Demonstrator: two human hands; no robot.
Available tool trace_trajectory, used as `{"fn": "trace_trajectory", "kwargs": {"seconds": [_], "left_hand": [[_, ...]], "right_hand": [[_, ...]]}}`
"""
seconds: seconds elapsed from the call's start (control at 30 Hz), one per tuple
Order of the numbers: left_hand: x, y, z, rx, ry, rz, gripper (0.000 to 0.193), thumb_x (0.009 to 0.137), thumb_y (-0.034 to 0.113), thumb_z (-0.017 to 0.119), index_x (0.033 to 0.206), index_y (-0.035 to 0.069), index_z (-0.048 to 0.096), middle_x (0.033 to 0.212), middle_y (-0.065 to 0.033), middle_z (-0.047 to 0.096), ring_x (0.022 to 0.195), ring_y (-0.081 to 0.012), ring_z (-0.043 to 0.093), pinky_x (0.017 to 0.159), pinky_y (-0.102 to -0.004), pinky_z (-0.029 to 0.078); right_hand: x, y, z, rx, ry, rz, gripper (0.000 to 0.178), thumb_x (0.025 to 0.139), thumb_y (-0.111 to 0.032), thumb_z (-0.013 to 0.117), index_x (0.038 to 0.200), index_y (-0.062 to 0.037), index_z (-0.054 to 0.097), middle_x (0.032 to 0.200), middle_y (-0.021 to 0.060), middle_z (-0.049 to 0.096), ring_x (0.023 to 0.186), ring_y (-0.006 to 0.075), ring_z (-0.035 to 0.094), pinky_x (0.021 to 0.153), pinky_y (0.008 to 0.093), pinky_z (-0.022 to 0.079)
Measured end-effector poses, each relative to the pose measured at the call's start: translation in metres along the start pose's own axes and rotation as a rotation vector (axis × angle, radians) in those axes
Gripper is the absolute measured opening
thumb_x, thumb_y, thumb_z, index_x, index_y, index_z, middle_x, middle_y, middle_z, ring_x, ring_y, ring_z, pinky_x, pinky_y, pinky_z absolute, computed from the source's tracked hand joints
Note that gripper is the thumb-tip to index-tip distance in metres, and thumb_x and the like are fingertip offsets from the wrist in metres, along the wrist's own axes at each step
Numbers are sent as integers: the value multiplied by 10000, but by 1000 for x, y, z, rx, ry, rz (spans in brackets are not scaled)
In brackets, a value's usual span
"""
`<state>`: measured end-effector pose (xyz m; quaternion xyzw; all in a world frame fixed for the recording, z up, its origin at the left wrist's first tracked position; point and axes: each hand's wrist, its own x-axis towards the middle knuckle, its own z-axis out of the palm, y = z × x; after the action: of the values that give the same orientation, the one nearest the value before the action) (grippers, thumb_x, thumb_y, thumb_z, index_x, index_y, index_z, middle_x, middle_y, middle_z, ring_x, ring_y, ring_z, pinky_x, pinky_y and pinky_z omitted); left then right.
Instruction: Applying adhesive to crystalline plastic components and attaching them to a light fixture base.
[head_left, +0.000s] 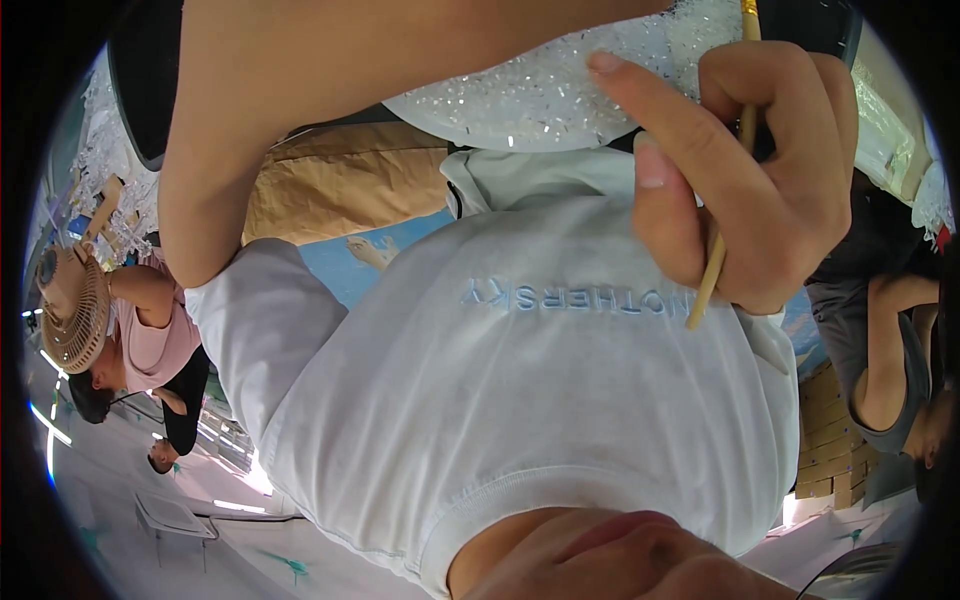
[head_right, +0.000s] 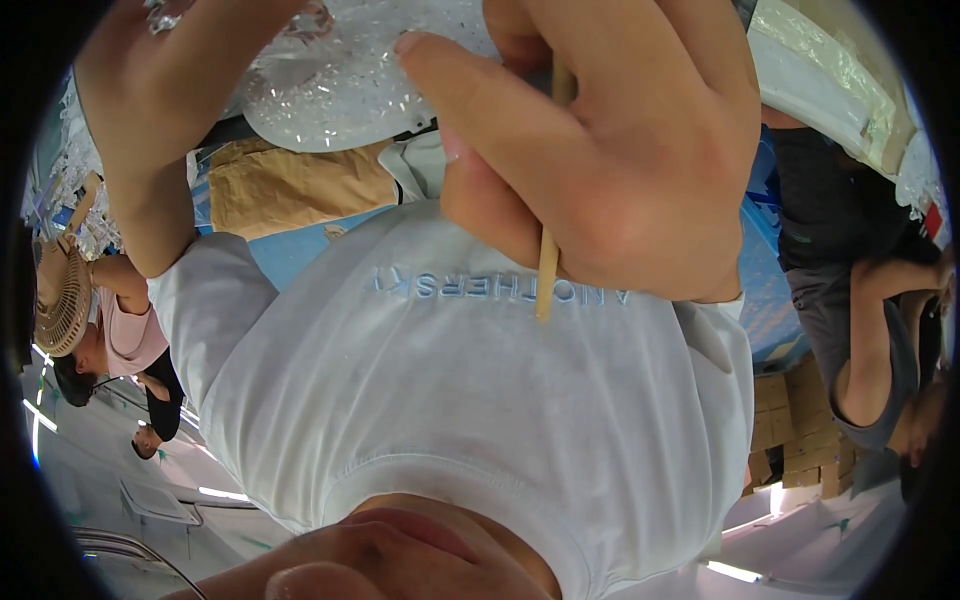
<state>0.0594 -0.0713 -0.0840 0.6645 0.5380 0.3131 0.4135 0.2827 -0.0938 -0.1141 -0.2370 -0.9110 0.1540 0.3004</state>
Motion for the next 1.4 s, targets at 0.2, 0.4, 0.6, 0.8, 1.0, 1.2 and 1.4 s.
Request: {"fn": "trace_trajectory", "kwargs": {"seconds": [0.2, 0.4, 0.6, 0.8, 1.0, 1.2, 1.4], "left_hand": [[0, 3, 0, 14, -5, -8, 288, 765, 13, 711, 646, 72, 455, 573, 64, 487, 502, 0, 381, 441, -230, 264], [8, 1, 7, 18, -46, 18, 301, 764, 14, 712, 637, 77, 446, 574, 66, 486, 504, 1, 381, 442, -231, 264], [0, 26, 2, 19, 4, -26, 326, 759, 17, 715, 626, 88, 427, 575, 72, 490, 511, 6, 380, 447, -230, 261], [10, -4, 5, 13, -67, 123, 293, 754, 42, 728, 635, 75, 462, 578, 72, 506, 518, 7, 391, 456, -224, 279], [4, 8, 0, 19, -46, 14, 272, 741, 54, 735, 636, 63, 484, 582, 54, 525, 525, -4, 414, 460, -233, 294], [4, 8, -2, 13, -57, -14, 252, 735, 67, 741, 647, 52, 505, 592, 44, 541, 525, -11, 422, 468, -233, 302], [3, 8, 1, -17, -15, -41, 240, 743, 70, 738, 657, 50, 515, 598, 41, 547, 527, -15, 433, 472, -236, 308]], "right_hand": [[-1, -3, -3, -49, -26, -20, 455, 581, -169, 703, 1006, -81, 837, 751, 39, 494, 648, 176, 408, 532, 285, 306], [-4, 3, 4, -53, 30, -24, 395, 609, -160, 706, 974, -78, 831, 744, 35, 484, 655, 181, 408, 526, 286, 304], [13, -22, -5, 11, 27, 91, 256, 671, -95, 697, 909, -55, 783, 724, 32, 526, 609, 175, 436, 513, 290, 319], [-4, -4, 0, -61, 13, 87, 363, 624, -154, 707, 962, -86, 818, 752, 24, 495, 654, 185, 425, 519, 295, 321], [-3, -5, 5, -47, 76, 109, 344, 638, -142, 700, 957, -103, 821, 757, 19, 498, 652, 186, 430, 535, 298, 338], [-3, -6, 0, -84, 45, 155, 318, 660, -136, 699, 954, -109, 817, 764, 14, 504, 649, 181, 425, 552, 297, 346], [-5, -3, 1, -57, 57, 138, 325, 645, -131, 723, 957, -107, 811, 763, 7, 503, 646, 173, 414, 545, 296, 339]]}}
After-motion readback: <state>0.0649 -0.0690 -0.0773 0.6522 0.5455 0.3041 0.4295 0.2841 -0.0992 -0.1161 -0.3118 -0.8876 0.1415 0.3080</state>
